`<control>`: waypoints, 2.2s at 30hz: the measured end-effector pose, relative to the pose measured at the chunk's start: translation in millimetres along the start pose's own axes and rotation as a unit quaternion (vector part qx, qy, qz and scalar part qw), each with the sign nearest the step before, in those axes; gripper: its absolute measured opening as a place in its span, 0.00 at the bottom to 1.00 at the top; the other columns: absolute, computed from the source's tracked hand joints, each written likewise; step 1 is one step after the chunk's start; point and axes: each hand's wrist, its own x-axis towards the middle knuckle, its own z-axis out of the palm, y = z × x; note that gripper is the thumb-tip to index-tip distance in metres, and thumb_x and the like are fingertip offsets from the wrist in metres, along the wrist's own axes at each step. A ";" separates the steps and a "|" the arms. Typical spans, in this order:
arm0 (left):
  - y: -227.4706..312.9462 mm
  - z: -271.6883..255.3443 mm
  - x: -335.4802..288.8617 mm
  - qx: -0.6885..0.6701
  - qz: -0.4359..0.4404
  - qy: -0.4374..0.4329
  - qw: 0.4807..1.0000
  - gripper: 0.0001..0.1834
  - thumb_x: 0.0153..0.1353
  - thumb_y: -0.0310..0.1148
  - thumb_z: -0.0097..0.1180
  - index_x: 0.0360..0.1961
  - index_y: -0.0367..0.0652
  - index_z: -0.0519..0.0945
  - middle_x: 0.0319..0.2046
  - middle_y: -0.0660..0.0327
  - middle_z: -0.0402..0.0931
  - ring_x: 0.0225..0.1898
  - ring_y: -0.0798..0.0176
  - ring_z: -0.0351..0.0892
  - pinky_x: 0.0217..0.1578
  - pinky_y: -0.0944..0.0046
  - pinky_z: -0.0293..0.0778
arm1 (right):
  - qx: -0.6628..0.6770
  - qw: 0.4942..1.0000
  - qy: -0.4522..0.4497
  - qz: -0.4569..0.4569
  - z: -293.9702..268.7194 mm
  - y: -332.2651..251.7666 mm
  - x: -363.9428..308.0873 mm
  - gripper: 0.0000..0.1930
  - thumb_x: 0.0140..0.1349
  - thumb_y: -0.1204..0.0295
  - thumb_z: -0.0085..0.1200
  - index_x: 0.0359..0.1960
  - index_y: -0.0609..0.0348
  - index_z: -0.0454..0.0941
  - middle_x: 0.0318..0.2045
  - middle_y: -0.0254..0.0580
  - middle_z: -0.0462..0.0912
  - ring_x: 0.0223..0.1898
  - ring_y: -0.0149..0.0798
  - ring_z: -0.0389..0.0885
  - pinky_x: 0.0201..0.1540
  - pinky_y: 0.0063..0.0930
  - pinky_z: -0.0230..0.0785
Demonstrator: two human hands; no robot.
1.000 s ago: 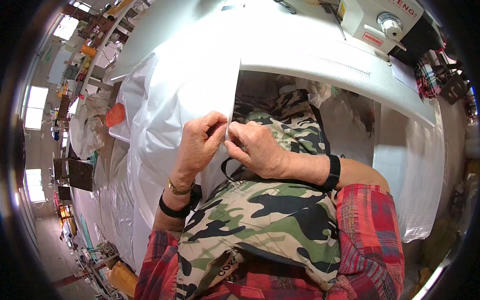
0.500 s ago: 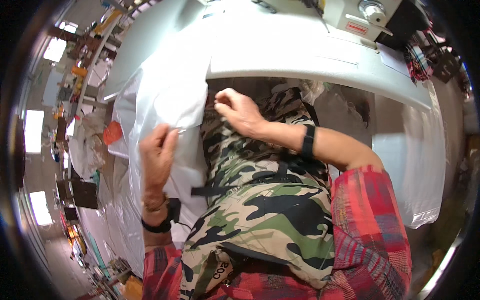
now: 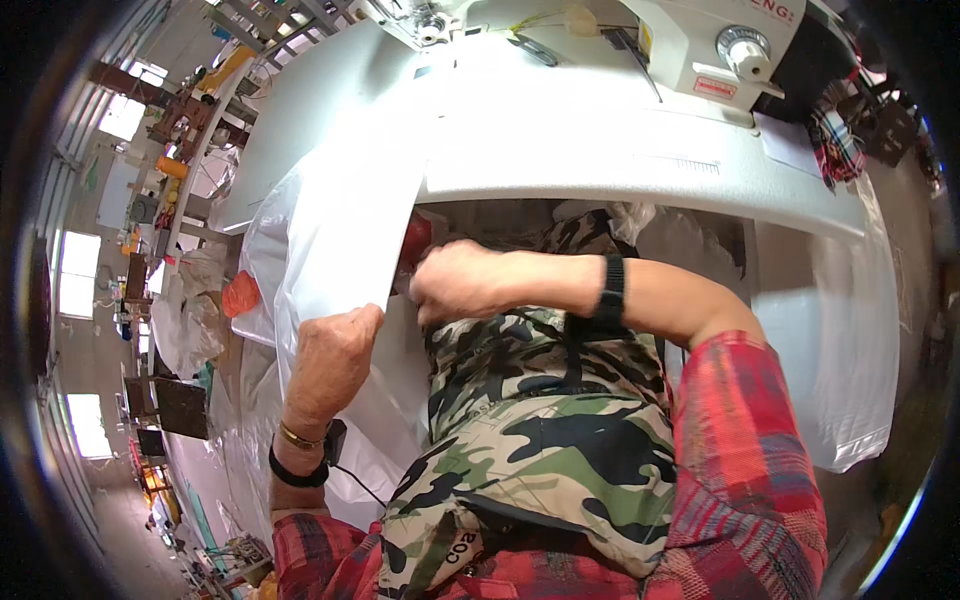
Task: Sewing and joining large white plastic sheets and film using an industrial sewing machine in a factory setting.
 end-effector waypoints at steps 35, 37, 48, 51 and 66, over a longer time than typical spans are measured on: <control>-83.4 22.2 265.1 0.206 -0.022 0.158 0.965 0.06 0.54 0.25 0.54 0.33 0.43 0.81 0.39 0.56 0.78 0.44 0.52 0.80 0.44 0.56 0.76 | -0.060 0.918 0.331 -0.212 -46.3 84.5 -0.3 0.08 0.52 0.75 0.58 0.25 0.56 0.69 0.25 0.39 0.73 0.31 0.45 0.76 0.43 0.36 0.69; -88.5 53.5 261.9 0.142 0.047 0.159 0.976 0.03 0.55 0.25 0.53 0.29 0.41 0.79 0.38 0.58 0.76 0.43 0.53 0.78 0.43 0.58 0.77 | -0.067 0.915 0.335 -0.214 -43.1 84.9 2.1 0.08 0.51 0.75 0.58 0.25 0.56 0.69 0.25 0.39 0.73 0.31 0.45 0.76 0.43 0.36 0.69; -85.0 55.1 280.7 -0.071 -0.113 0.136 0.982 0.13 0.57 0.34 0.57 0.23 0.32 0.79 0.30 0.45 0.78 0.35 0.40 0.78 0.39 0.49 0.75 | -0.078 0.917 0.333 -0.206 -40.1 87.9 -0.9 0.08 0.51 0.75 0.58 0.26 0.56 0.69 0.25 0.38 0.74 0.32 0.45 0.76 0.42 0.37 0.67; -74.9 54.9 283.9 -0.115 -0.128 0.147 0.974 0.18 0.53 0.39 0.59 0.26 0.30 0.82 0.27 0.39 0.80 0.33 0.36 0.81 0.40 0.44 0.77 | -0.067 0.914 0.336 -0.214 -42.3 87.0 -1.3 0.07 0.51 0.75 0.58 0.26 0.56 0.70 0.26 0.38 0.75 0.32 0.44 0.76 0.42 0.37 0.67; -67.0 65.1 283.6 0.014 -0.077 0.149 0.986 0.10 0.54 0.30 0.56 0.25 0.32 0.82 0.26 0.40 0.79 0.31 0.38 0.81 0.36 0.46 0.78 | -0.045 0.907 0.350 -0.232 -41.9 87.3 -1.9 0.09 0.51 0.75 0.60 0.28 0.56 0.69 0.27 0.38 0.74 0.32 0.44 0.76 0.41 0.38 0.68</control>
